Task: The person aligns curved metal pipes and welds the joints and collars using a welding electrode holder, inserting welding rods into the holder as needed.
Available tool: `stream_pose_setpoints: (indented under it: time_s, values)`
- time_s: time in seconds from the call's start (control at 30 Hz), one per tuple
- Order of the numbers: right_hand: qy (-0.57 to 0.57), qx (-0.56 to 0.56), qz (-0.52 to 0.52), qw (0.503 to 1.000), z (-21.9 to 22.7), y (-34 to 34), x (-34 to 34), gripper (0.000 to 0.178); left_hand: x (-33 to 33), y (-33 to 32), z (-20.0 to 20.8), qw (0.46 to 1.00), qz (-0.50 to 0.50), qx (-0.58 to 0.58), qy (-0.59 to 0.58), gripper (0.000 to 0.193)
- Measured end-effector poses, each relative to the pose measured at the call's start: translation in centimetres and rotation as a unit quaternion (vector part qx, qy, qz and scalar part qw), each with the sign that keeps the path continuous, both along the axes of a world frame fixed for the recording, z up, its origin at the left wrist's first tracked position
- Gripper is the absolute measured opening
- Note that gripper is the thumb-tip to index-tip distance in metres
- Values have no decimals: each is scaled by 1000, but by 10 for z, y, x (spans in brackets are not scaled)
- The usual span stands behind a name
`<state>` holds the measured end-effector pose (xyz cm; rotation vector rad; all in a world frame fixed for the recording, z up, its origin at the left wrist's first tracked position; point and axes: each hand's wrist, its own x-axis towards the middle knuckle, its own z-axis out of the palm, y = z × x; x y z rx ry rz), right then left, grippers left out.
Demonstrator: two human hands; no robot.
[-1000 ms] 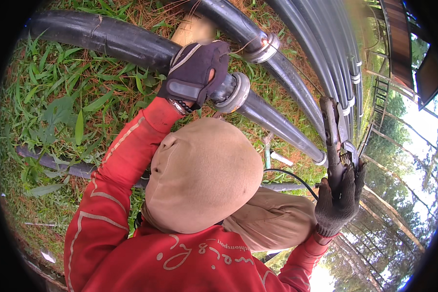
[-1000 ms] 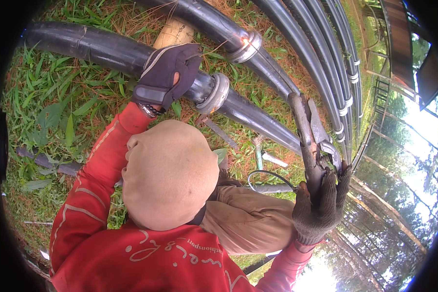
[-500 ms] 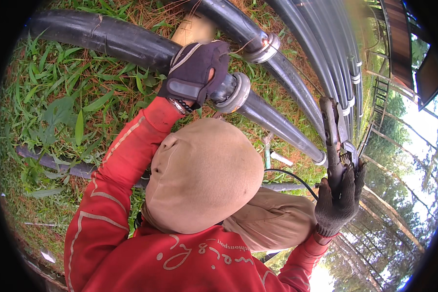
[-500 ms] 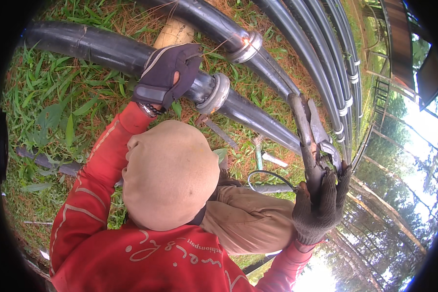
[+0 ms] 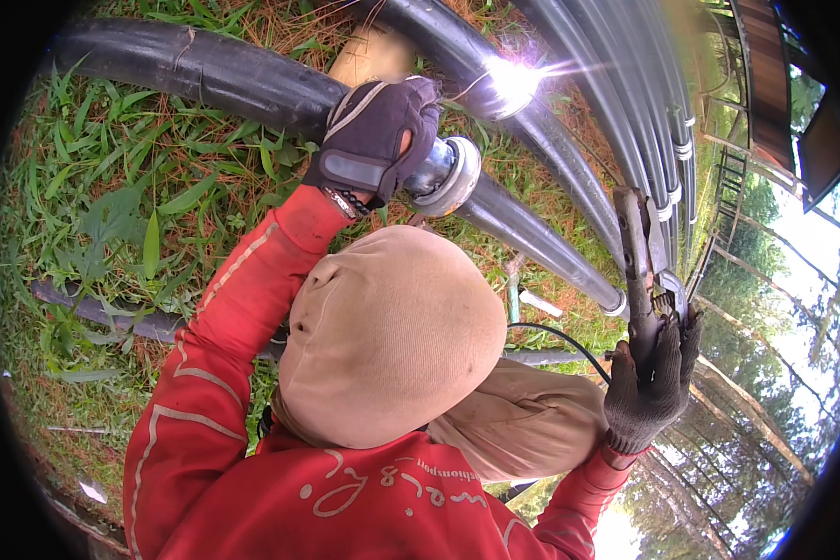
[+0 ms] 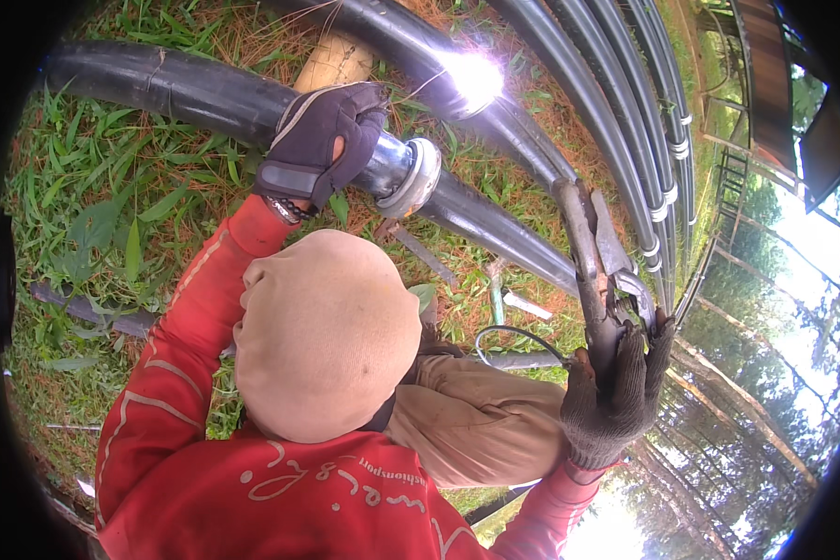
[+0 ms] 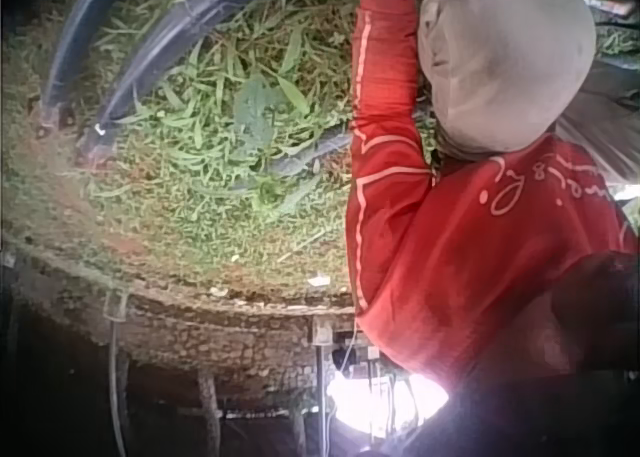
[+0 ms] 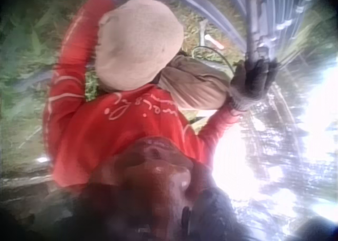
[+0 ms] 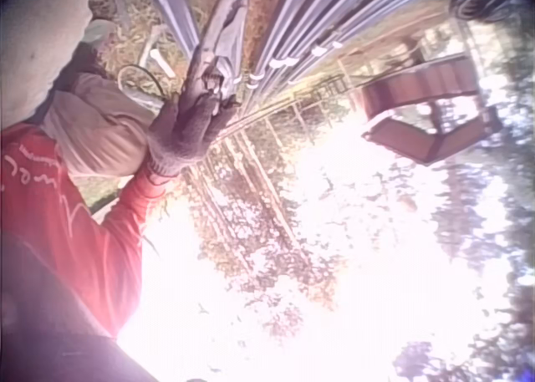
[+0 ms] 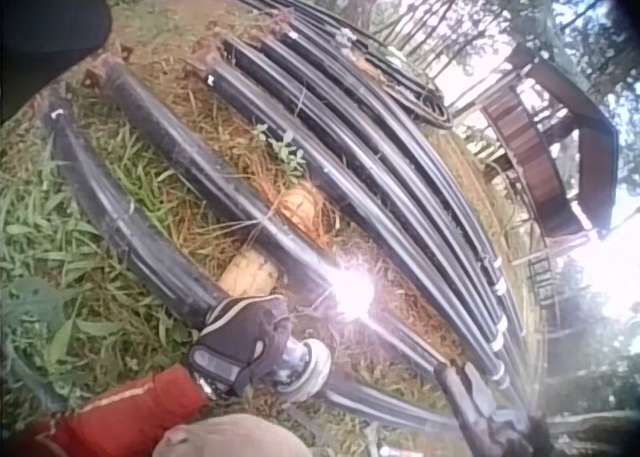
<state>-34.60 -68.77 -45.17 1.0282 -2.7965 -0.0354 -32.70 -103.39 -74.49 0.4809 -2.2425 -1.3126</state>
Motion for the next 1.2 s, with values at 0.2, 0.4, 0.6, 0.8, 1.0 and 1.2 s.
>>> stream_pose_setpoints:
  time_s: [0.2,0.4,0.6,0.8,1.0,1.2]
  values:
    - [-5,5,-8,1000,0,-4,0,64,3,-4,11,998,-27,37,-35,29]
    - [15,0,8,1000,1,-5,1,63,2,-7,8,999,-26,17,-14,24]
    - [19,-19,38,999,0,0,-2,66,-1,-5,-1,1000,-5,-10,22,21]
    - [6,2,0,1000,0,-3,1,69,-2,-9,-2,1000,-19,-8,1,21]
    - [0,-16,12,1000,-1,0,-3,68,-1,-9,2,1000,-12,-13,-13,22]
    - [4,-12,15,1000,-2,-1,-3,66,-1,-9,2,999,-20,-13,-38,23]
